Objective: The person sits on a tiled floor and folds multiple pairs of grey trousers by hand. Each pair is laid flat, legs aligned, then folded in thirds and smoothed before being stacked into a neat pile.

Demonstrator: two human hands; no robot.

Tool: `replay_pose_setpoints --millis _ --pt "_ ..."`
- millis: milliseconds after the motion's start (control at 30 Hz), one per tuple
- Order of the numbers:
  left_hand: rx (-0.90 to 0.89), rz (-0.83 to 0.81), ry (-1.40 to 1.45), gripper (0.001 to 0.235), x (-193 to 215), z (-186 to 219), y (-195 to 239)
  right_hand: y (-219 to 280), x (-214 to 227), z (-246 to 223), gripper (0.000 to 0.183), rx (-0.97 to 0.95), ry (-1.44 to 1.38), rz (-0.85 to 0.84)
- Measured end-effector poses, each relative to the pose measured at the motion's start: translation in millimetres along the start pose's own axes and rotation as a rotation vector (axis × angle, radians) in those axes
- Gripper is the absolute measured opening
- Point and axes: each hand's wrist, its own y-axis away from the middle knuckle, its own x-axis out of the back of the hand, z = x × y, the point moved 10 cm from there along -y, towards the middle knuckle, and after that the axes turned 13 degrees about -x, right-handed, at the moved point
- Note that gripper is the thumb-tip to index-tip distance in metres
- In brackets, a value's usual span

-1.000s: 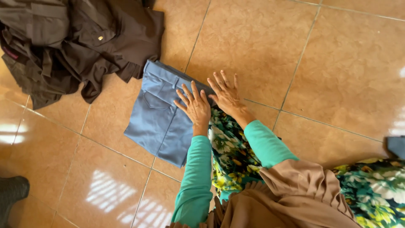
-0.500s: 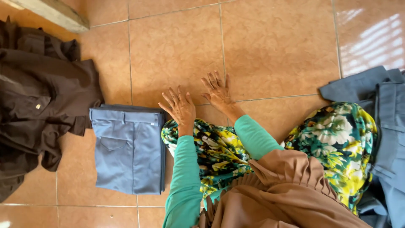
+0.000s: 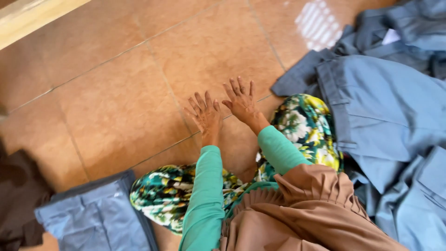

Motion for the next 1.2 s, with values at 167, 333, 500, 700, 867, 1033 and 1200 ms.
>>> replay_pose_setpoints --millis 167,333,500,700,867,1033,1200 --pt "-0.170 -0.105 0.053 0.058 -29.8 95.5 -23.9 -1.1 56.5 82.0 0.067 -0.134 0.092 -0.039" --pt "-0.397 -0.037 0.095 0.053 -0.1 227.7 -27.9 18.2 115.2 190.8 0.067 -0.251 0.121 0.052" --pt "-0.731 -0.083 0.185 0.051 2.9 356.3 23.0 89.0 158.9 316.0 0.064 -0.492 0.053 0.001" --pt "-0.876 -0.320 0.198 0.054 -68.4 406.3 74.5 201.8 202.4 348.9 0.070 -0.480 -0.131 -0.203" --pt "-0.821 -0.413 0.431 0.046 -74.5 398.4 63.2 230.6 201.9 330.9 0.094 -0.371 -0.051 -0.268" --pt "-0.706 -0.438 0.667 0.041 -58.7 392.8 48.1 227.8 201.6 326.4 0.115 -0.250 0.087 -0.285" --pt "-0.219 -0.372 1.199 0.040 -11.5 363.5 34.1 200.9 239.5 362.5 0.051 -0.392 -0.418 -0.076"
